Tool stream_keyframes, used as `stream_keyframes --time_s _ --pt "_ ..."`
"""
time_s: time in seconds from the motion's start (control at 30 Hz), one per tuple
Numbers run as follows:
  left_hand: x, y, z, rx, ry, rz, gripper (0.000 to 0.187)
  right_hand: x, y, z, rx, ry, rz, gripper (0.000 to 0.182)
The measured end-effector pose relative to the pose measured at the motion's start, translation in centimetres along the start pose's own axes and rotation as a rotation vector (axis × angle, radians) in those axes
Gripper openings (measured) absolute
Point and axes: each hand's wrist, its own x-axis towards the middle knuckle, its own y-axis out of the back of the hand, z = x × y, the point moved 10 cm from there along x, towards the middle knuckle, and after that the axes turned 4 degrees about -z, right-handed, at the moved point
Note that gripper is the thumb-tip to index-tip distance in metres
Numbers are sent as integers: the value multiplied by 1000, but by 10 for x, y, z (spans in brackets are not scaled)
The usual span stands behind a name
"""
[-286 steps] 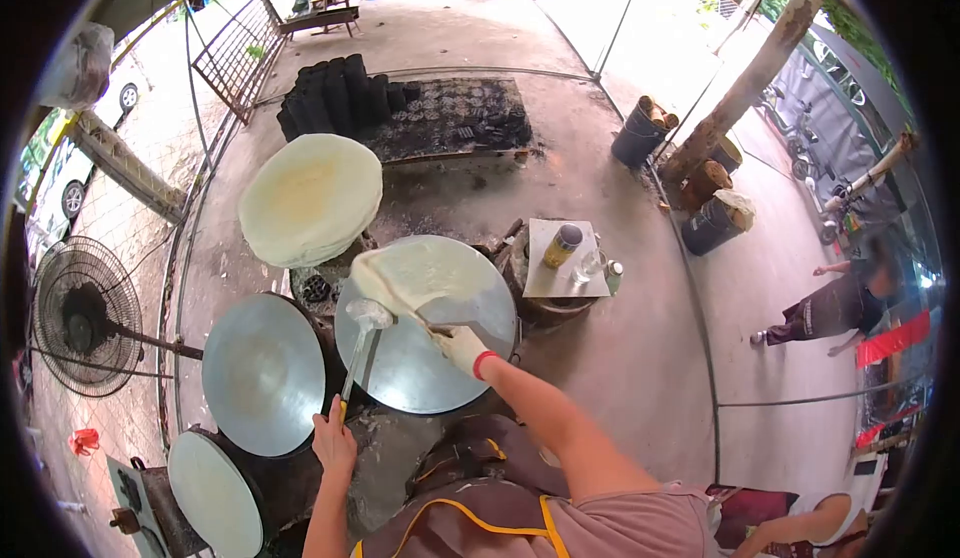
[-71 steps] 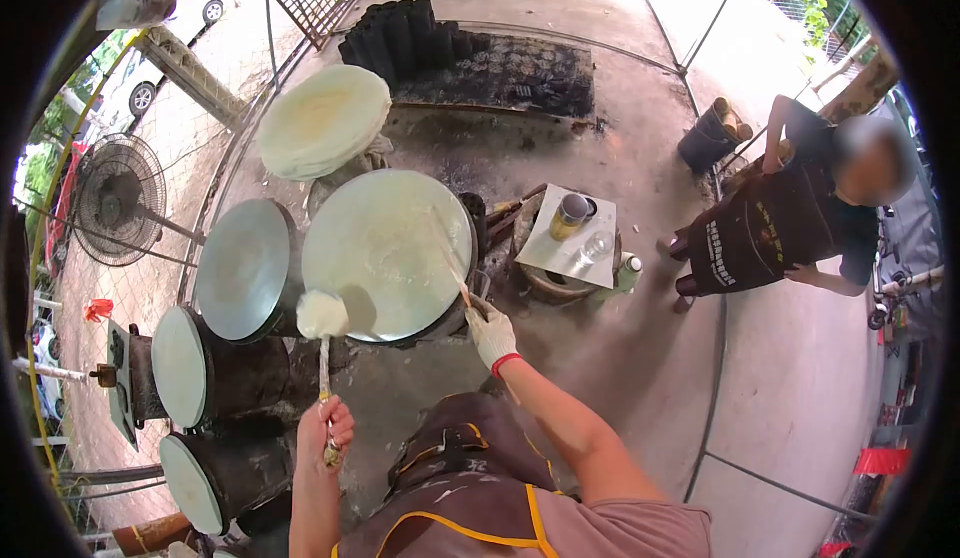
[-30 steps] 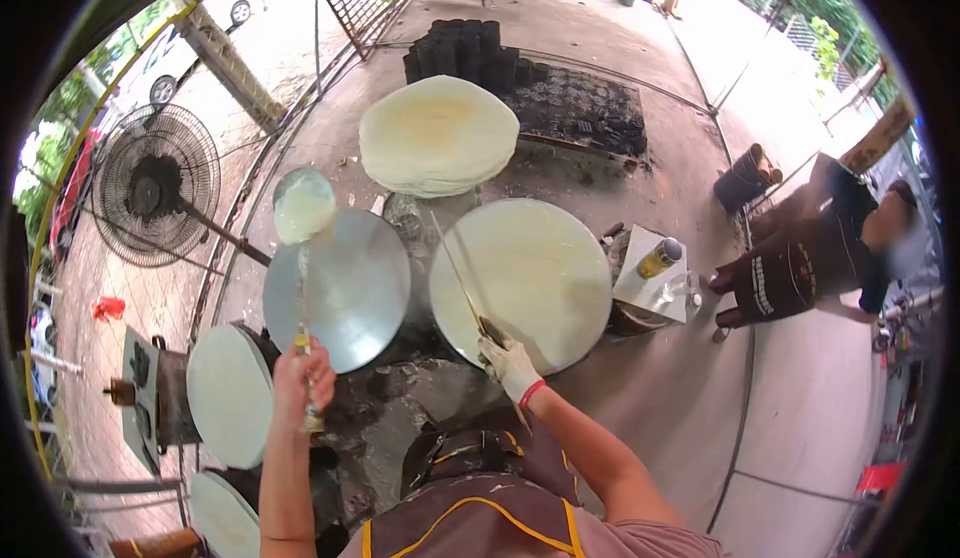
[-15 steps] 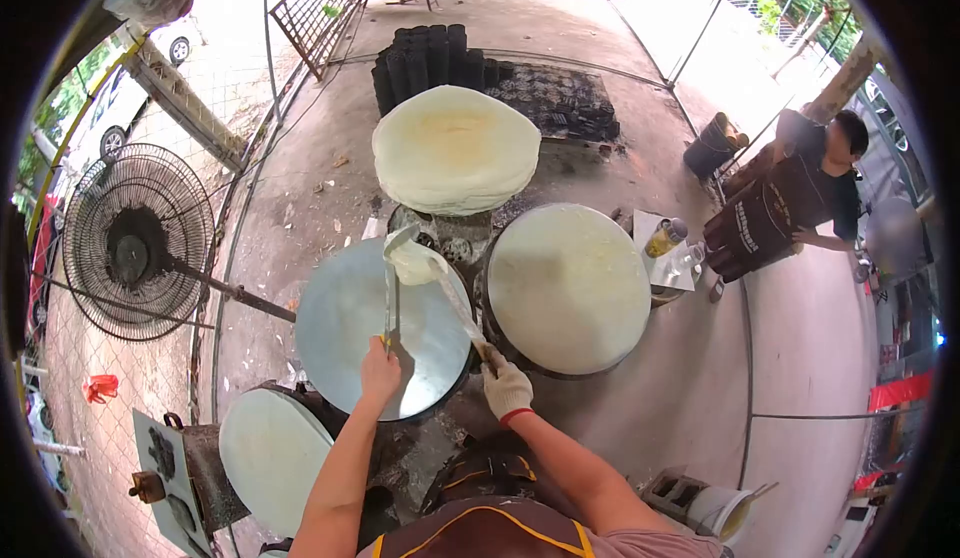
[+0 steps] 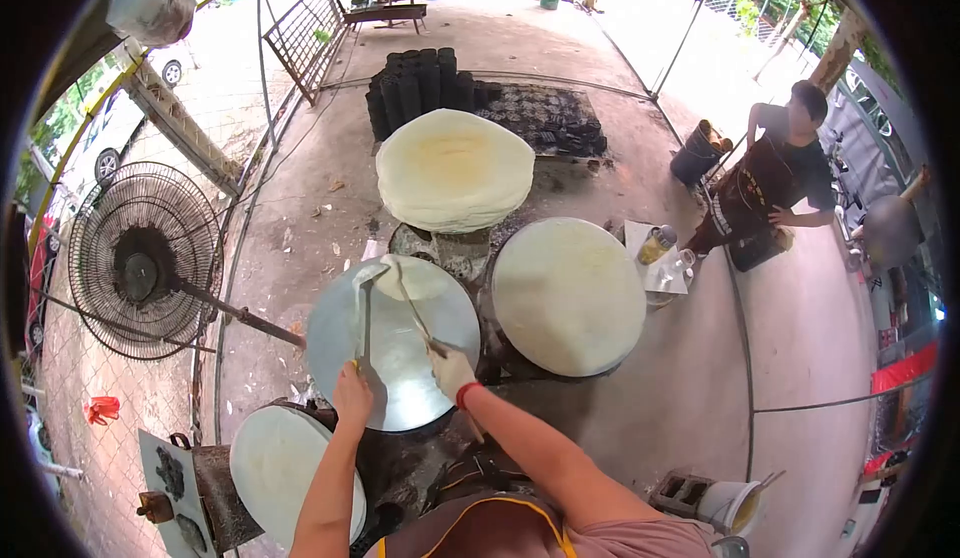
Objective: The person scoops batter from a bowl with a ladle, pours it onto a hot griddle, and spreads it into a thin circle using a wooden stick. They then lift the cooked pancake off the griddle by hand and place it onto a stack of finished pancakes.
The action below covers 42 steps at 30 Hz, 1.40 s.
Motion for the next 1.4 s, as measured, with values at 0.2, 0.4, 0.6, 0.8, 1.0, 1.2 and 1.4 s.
stream_keyframes --time_s 0.2,0.4,0.6,0.8,1.0,1.2,1.4 --pt "-12 37 -23 132 112 -11 59 14 28 6 8 329 178 34" --pt "-29 63 -36 156 105 108 59 17 -16 -41 -118 308 -104 33" --pt "-45 74 -66 115 129 134 56 27 -37 -32 -306 401 9 30" --pt "-72 88 -97 60 246 119 52 -8 -11 -61 244 232 -15 31" --pt "-99 86 -91 86 257 86 54 11 -57 -60 -440 127 -268 32" --pt "-129 83 -93 45 273 153 54 25 -52 -70 -527 461 -198 33" --pt "-183 78 -95 -105 302 237 52 36 -27 -87 -590 262 -351 34"
